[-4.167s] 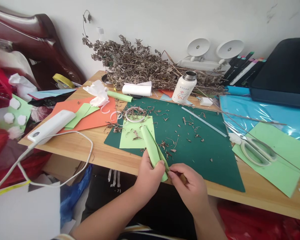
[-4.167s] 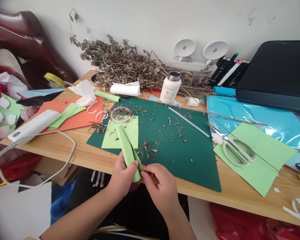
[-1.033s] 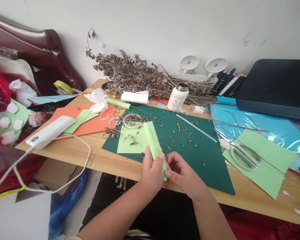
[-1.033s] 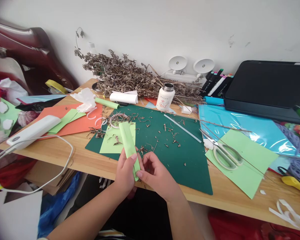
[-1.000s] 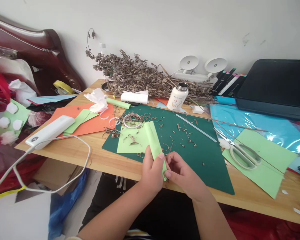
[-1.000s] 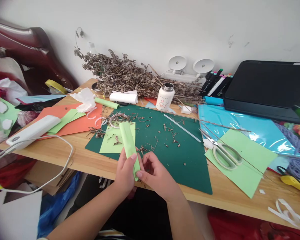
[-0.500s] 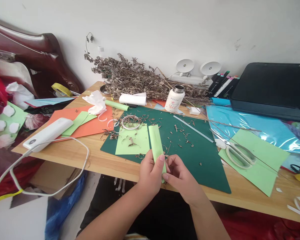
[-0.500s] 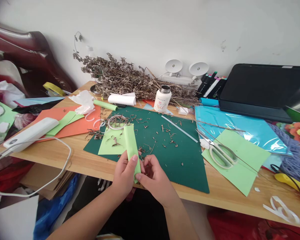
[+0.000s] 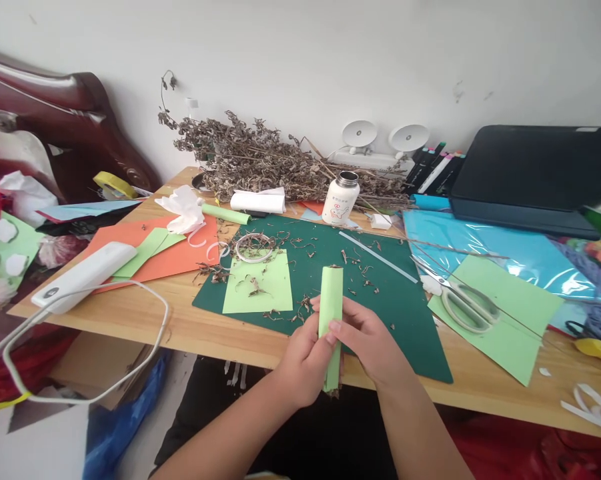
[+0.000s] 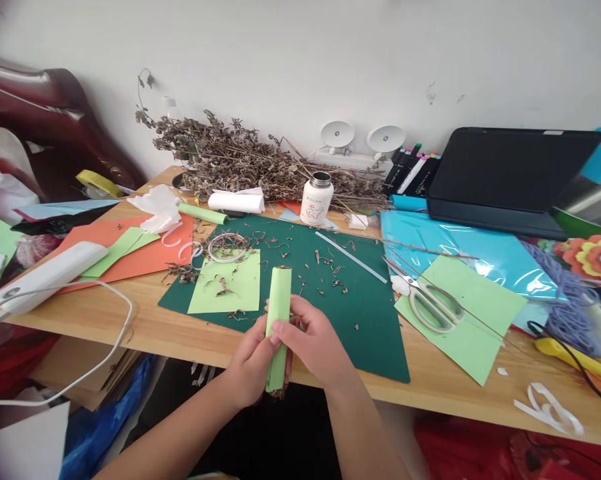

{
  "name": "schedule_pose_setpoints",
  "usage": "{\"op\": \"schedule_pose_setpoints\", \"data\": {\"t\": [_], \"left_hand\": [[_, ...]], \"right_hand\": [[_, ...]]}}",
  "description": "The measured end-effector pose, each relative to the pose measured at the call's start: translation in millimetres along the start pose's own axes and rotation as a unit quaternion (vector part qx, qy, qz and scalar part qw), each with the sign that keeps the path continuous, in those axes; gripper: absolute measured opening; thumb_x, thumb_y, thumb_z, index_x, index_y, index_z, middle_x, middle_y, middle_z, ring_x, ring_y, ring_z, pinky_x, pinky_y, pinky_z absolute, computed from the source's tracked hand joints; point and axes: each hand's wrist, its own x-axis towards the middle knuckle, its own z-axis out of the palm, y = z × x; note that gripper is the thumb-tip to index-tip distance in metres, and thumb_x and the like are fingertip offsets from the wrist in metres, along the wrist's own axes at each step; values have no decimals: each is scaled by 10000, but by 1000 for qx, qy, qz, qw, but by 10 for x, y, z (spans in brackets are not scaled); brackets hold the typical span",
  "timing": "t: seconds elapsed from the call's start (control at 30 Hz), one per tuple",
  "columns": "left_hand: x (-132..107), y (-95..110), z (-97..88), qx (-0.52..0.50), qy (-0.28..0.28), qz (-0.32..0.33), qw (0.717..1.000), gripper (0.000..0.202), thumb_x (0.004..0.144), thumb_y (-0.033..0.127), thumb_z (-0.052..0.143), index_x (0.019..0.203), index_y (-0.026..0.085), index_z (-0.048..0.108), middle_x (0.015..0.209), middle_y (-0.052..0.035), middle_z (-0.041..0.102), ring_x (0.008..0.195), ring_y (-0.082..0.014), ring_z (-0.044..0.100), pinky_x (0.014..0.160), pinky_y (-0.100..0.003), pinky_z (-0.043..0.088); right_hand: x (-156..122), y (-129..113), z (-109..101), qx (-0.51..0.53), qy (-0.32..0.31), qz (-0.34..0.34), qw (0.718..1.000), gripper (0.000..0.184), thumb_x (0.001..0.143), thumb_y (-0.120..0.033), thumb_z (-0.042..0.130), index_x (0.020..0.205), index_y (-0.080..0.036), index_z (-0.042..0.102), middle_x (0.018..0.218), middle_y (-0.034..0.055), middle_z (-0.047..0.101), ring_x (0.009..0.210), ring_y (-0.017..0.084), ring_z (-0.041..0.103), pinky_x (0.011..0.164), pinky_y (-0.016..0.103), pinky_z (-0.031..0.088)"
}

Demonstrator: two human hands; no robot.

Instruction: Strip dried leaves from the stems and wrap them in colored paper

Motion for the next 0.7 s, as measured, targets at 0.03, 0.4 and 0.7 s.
{"op": "schedule_pose_setpoints", "data": {"t": [0.03, 0.4, 0.7], "left_hand": [[-4, 7, -5, 6, -11, -2, 1000, 198, 759, 364, 398, 766, 180, 470, 469, 15, 488, 384, -94, 429, 395, -213, 330], [-5, -54, -87, 133, -134, 59, 980, 201, 802, 312, 317, 858, 149, 422, 579, 7, 495, 484, -91, 459, 487, -217, 390], [-57, -127, -113, 153, -184, 30, 971, 210, 801, 356, 306, 806, 155, 366, 552, 8, 499, 430, -79, 456, 423, -191, 366]], "right_hand": [[5, -10, 2, 16, 2, 6, 1000, 222, 713, -289, 501, 915, -220, 562, 866, 22, 568, 751, 143, 521, 651, 271, 445], [41, 47, 147, 229, 98, -22, 968, 98, 615, -278, 610, 682, -207, 624, 751, 4, 599, 674, 120, 535, 587, 236, 439], [110, -45, 153, 259, 178, -6, 949, 145, 620, -313, 606, 583, -173, 605, 698, 14, 619, 565, 109, 557, 527, 229, 438]]}}
